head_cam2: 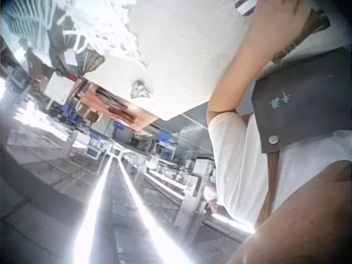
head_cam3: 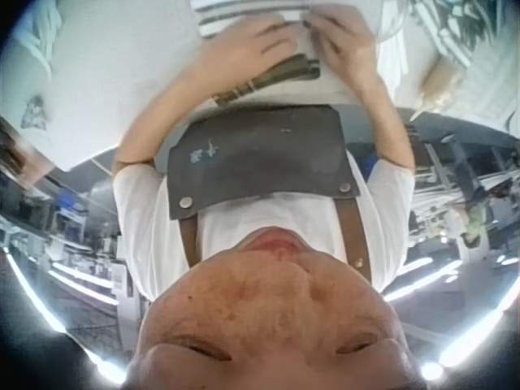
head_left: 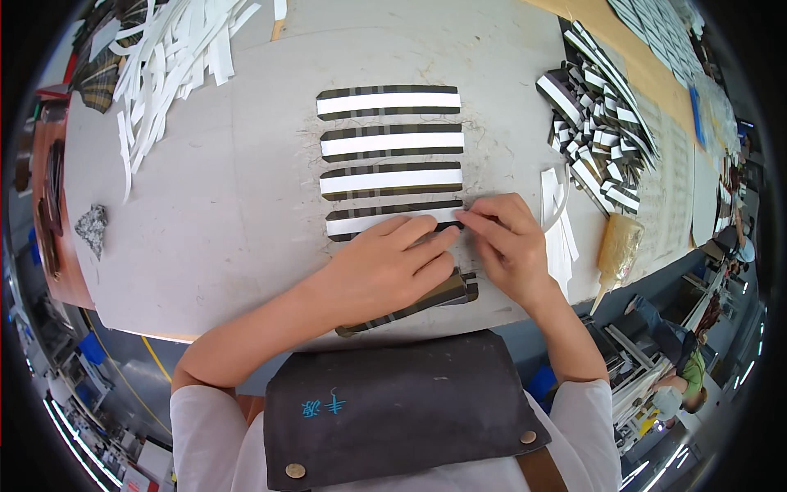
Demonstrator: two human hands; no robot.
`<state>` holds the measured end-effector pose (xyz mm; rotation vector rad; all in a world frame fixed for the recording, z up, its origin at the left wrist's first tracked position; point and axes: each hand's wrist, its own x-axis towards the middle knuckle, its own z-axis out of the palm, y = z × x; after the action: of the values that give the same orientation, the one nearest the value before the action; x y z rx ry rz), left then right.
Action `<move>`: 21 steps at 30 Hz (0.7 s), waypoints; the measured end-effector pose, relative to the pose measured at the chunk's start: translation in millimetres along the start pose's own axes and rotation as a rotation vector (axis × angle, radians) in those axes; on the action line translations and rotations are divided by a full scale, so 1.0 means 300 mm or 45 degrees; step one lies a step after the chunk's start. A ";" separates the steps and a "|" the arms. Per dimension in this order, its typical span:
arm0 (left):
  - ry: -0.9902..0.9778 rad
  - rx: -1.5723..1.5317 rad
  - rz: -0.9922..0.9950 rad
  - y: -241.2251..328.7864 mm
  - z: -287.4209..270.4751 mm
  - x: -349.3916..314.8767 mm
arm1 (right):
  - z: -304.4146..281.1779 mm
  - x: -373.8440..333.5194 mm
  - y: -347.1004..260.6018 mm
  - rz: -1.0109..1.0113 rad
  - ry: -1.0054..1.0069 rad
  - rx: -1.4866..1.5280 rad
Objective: Applying glue and white reinforcement strips to plaid fabric components for assembly.
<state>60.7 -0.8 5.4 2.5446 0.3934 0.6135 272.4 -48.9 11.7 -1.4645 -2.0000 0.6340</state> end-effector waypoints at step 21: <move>-0.026 0.801 -0.713 -0.256 -0.079 0.008 | 0.199 0.352 0.018 -0.138 -0.073 -0.663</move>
<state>38.9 73.8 -15.5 2.7891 1.4158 0.2674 210.3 51.5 -17.0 -1.6177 -2.3878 0.1062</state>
